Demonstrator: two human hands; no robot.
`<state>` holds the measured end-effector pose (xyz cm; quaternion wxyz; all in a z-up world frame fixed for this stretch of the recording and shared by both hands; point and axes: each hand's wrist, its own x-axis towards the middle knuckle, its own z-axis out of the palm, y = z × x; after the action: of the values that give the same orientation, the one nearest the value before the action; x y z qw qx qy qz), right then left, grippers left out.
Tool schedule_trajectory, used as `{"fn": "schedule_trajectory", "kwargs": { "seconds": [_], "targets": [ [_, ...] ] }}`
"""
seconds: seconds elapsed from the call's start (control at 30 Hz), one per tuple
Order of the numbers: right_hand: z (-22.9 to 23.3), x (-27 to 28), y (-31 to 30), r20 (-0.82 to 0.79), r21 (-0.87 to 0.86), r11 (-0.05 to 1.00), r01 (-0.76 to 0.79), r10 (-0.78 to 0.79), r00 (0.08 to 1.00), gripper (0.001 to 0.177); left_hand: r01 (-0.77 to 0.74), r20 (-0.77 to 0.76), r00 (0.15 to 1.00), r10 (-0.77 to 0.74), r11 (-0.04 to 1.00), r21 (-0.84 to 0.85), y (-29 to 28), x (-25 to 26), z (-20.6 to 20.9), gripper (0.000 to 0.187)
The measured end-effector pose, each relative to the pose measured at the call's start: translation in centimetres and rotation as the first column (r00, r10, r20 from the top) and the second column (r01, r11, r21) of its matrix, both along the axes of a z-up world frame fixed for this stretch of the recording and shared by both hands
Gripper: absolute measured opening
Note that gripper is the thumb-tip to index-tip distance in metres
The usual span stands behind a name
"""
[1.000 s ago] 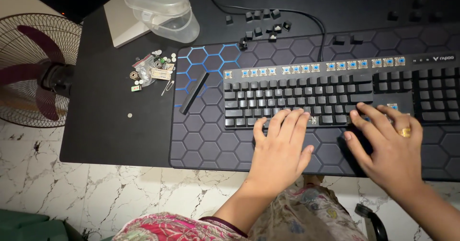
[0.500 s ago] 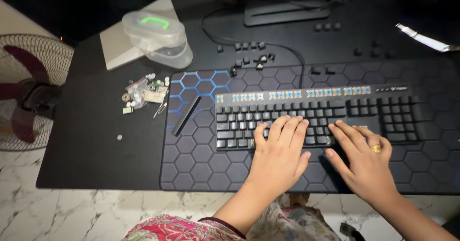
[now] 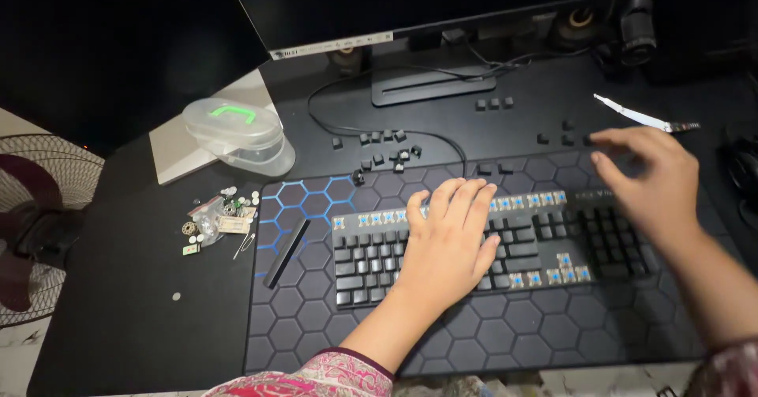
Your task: The person replaces keycaps onto a mechanical keyboard by hand, aligning each keycap with its corresponding switch and pressing down to secure it.
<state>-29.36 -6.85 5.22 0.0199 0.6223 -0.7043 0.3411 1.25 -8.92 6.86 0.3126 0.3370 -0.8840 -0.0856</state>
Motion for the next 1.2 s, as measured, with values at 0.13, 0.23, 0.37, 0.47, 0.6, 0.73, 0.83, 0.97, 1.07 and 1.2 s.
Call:
{"fn": "schedule_trajectory", "kwargs": {
  "seconds": [0.13, 0.23, 0.37, 0.47, 0.6, 0.73, 0.83, 0.97, 1.07, 1.2],
  "targets": [
    [-2.6, -4.4, -8.4, -0.223, 0.221, 0.966, -0.136, 0.186, 0.957, 0.038, -0.072, -0.007, 0.997, 0.072, 0.997, -0.019, -1.9, -2.7, 0.8, 0.063],
    [-4.7, -4.6, -11.4, -0.341, 0.392, 0.907, -0.153, 0.298, 0.892, 0.039, -0.125, -0.023, 0.992, 0.125, 0.992, -0.002, -2.4, -4.3, 1.1, 0.063],
    [-5.5, -4.2, -11.9, -0.395, 0.43, 0.887, -0.167, 0.351, 0.849, 0.032, -0.195, -0.016, 0.981, 0.195, 0.98, 0.028, -2.2, -5.8, 0.6, 0.062],
    [-4.5, -3.8, -11.8, -0.341, 0.417, 0.881, -0.223, 0.38, 0.86, 0.027, -0.22, -0.022, 0.975, 0.221, 0.974, 0.061, -1.7, -6.8, 0.3, 0.061],
    [-1.6, -2.5, -7.8, 0.023, 0.276, 0.882, -0.383, 0.392, 0.92, 0.028, -0.193, -0.061, 0.978, 0.199, 0.977, 0.094, -0.7, -7.8, -0.1, 0.055],
    [-0.4, 0.2, 0.6, 0.321, 0.329, 0.81, -0.485, 0.387, 0.864, 0.034, -0.1, -0.081, 0.99, 0.114, 0.982, 0.159, 0.8, -7.7, -0.3, 0.046],
    [-1.2, 2.3, 4.8, 0.276, 0.235, 0.773, -0.589, 0.528, 0.803, 0.026, -0.038, -0.063, 0.997, 0.051, 0.981, 0.191, 2.2, -7.0, -0.9, 0.039],
    [-2.8, 3.5, 7.3, 0.219, 0.316, 0.779, -0.541, 0.495, 0.841, 0.026, 0.028, -0.05, 0.999, -0.018, 0.979, 0.203, 4.1, -6.2, -2.0, 0.027],
    [-3.4, 3.8, 8.0, 0.182, 0.333, 0.775, -0.537, 0.506, 0.843, 0.025, 0.053, -0.033, 0.998, -0.047, 0.981, 0.188, 5.5, -5.9, -2.8, 0.021],
    [-4.0, 4.2, 8.6, 0.135, 0.289, 0.802, -0.523, 0.507, 0.851, 0.027, 0.078, 0.014, 0.997, -0.082, 0.978, 0.194, 6.9, -5.8, -4.1, 0.02]
  ]
}}
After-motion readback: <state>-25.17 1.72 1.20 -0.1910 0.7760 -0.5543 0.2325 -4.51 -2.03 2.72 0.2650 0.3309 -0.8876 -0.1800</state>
